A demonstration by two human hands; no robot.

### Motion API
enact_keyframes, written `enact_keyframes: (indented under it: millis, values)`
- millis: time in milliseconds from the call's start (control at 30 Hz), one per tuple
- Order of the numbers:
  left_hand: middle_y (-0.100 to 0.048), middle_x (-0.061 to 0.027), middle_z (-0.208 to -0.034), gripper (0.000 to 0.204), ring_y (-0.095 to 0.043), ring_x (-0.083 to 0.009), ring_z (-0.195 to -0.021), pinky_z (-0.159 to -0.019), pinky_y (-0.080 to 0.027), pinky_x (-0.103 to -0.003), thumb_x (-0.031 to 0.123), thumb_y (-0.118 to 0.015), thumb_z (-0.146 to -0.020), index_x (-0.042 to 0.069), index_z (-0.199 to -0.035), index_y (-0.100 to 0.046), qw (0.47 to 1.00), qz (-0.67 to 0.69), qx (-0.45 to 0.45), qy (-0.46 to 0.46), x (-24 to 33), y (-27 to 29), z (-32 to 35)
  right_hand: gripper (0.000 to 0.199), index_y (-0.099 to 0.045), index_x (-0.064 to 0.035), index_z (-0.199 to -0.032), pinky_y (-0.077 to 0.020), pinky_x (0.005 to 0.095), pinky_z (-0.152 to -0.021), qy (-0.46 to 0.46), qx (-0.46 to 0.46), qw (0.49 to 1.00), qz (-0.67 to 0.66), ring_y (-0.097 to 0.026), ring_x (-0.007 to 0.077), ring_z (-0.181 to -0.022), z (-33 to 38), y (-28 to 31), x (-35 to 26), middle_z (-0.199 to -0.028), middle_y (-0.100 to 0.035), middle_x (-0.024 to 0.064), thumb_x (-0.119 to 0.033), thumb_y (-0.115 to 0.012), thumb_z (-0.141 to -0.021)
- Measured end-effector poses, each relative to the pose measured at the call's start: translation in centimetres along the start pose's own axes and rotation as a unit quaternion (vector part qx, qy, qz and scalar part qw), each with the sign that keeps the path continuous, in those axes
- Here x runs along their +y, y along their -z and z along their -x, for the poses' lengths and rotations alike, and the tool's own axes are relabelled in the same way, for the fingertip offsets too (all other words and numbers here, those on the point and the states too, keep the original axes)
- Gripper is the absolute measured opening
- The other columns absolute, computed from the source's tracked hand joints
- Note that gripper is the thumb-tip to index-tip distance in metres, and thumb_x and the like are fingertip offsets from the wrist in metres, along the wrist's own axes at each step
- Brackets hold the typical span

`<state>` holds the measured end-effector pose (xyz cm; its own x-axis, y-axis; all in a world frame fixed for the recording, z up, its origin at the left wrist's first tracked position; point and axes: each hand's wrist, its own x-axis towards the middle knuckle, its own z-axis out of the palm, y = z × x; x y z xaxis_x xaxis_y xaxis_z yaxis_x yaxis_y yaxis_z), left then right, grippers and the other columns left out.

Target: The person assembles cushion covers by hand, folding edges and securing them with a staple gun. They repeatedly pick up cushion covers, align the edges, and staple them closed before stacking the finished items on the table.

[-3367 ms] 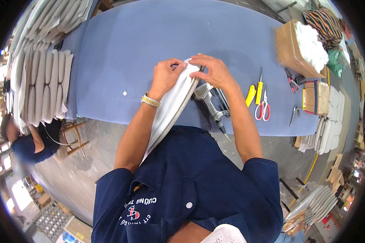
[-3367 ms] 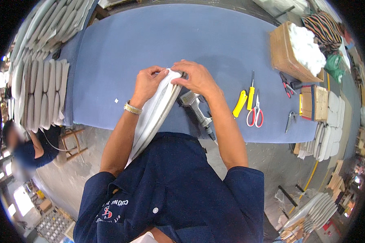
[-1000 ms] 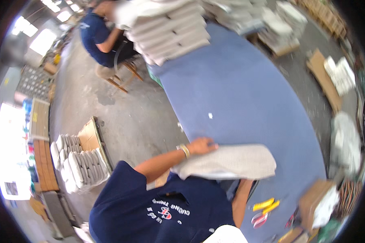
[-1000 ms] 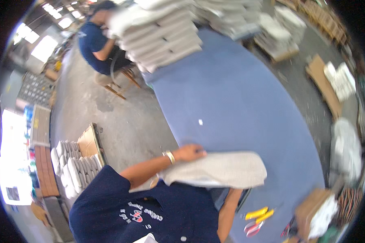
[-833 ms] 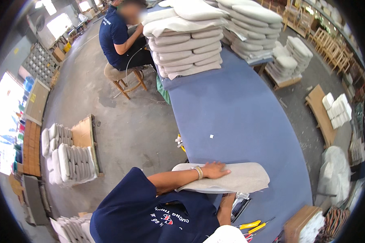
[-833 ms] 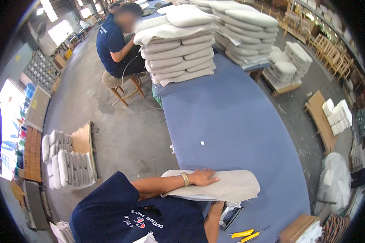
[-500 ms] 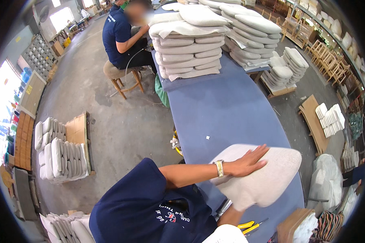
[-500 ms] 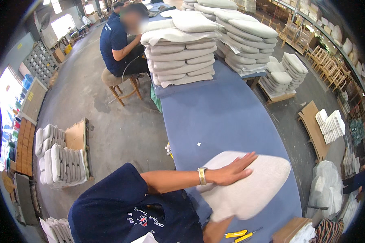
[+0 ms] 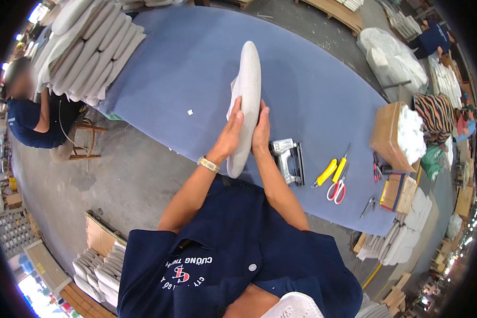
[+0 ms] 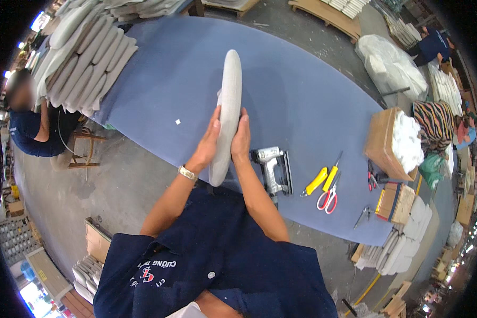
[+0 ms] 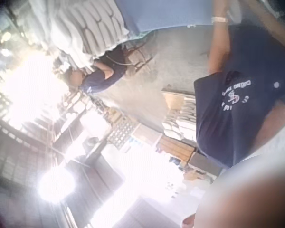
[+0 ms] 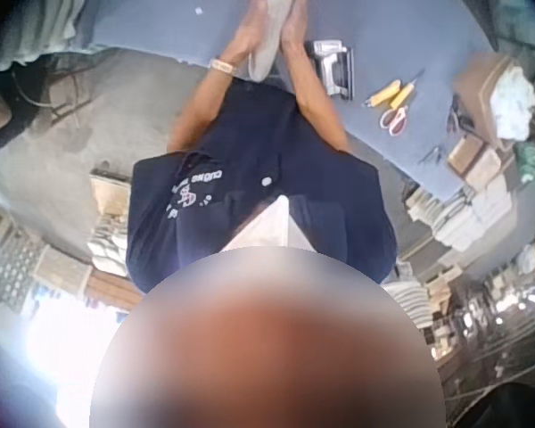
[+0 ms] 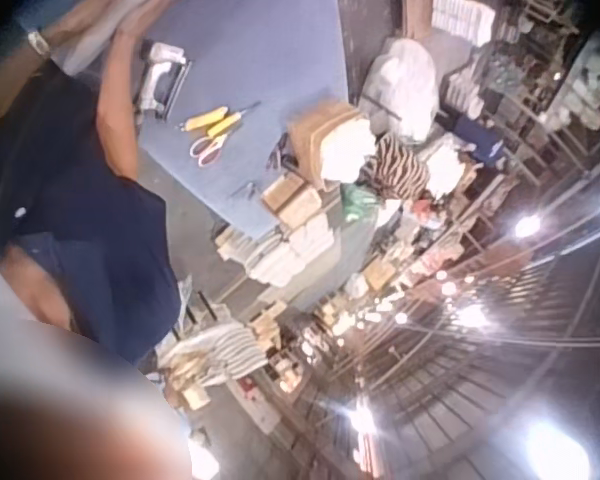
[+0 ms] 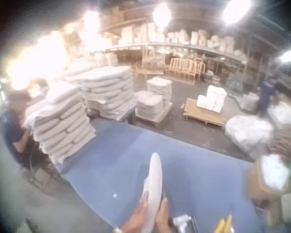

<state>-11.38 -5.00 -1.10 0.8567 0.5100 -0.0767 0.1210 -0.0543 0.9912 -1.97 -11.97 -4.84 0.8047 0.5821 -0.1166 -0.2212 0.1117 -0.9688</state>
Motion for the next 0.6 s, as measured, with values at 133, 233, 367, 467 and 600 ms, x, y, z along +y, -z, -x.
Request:
enact_keyframes:
  millis: [133,233,367,467,600]
  values:
    - [-0.013,-0.0165,-0.17,0.068,-0.01,-0.0317,-0.158,-0.126,-0.016,-0.039,0.049,-0.026,-0.111,0.01,-0.164,-0.011,1.0,0.001,-0.012,0.02,0.7,0.6,-0.2,0.075,-0.026,0.0031,-0.159,-0.0286,0.0364,-0.12,-0.017,0.003,0.999,-0.032,-0.036,0.0279,-0.147,0.2,-0.1,0.1,-0.16,-0.037,0.019,-0.054,-0.018,-0.111]
    - [-0.014,-0.0175,-0.17,0.069,-0.011,-0.0319,-0.158,-0.126,-0.016,-0.039,0.051,-0.026,-0.11,0.01,-0.164,-0.011,1.0,-0.013,-0.003,0.021,0.7,0.9,0.0,0.074,-0.022,0.0055,-0.159,-0.0243,0.0378,-0.122,-0.012,0.001,1.0,0.026,-0.03,0.0299,-0.151,1.5,-0.6,-0.6,-0.163,-0.03,0.0219,-0.051,-0.018,-0.111]
    - [-0.015,-0.0179,-0.169,0.071,-0.011,-0.0319,-0.157,-0.126,-0.015,-0.039,0.053,-0.025,-0.11,0.008,-0.164,-0.012,1.0,0.005,0.004,0.028,0.6,1.8,-0.2,0.072,-0.019,0.0047,-0.16,-0.0175,0.0422,-0.124,0.054,-0.035,0.991,0.118,-0.021,0.033,-0.153,3.3,-1.5,-1.2,-0.165,-0.022,0.023,-0.048,-0.02,-0.11]
    - [-0.014,-0.0161,-0.17,0.072,-0.012,-0.0301,-0.157,-0.127,-0.014,-0.039,0.052,-0.025,-0.11,0.006,-0.164,-0.012,0.999,0.036,0.001,0.04,0.6,2.7,-1.6,0.071,-0.016,0.0041,-0.16,-0.0124,0.0454,-0.125,0.135,-0.067,0.969,0.193,-0.015,0.0354,-0.155,3.8,-1.9,-1.5,-0.167,-0.016,0.0238,-0.046,-0.021,-0.11]
    - [-0.014,-0.0153,-0.17,0.072,-0.012,-0.03,-0.157,-0.126,-0.015,-0.039,0.053,-0.025,-0.11,0.006,-0.164,-0.013,0.998,0.011,0.006,0.061,2.7,3.1,-5.2,0.07,-0.013,0.0034,-0.161,-0.0056,0.0498,-0.126,0.172,-0.09,0.954,0.229,-0.007,0.0385,-0.157,3.1,-1.9,-2.0,-0.169,-0.008,0.0248,-0.043,-0.023,-0.109]
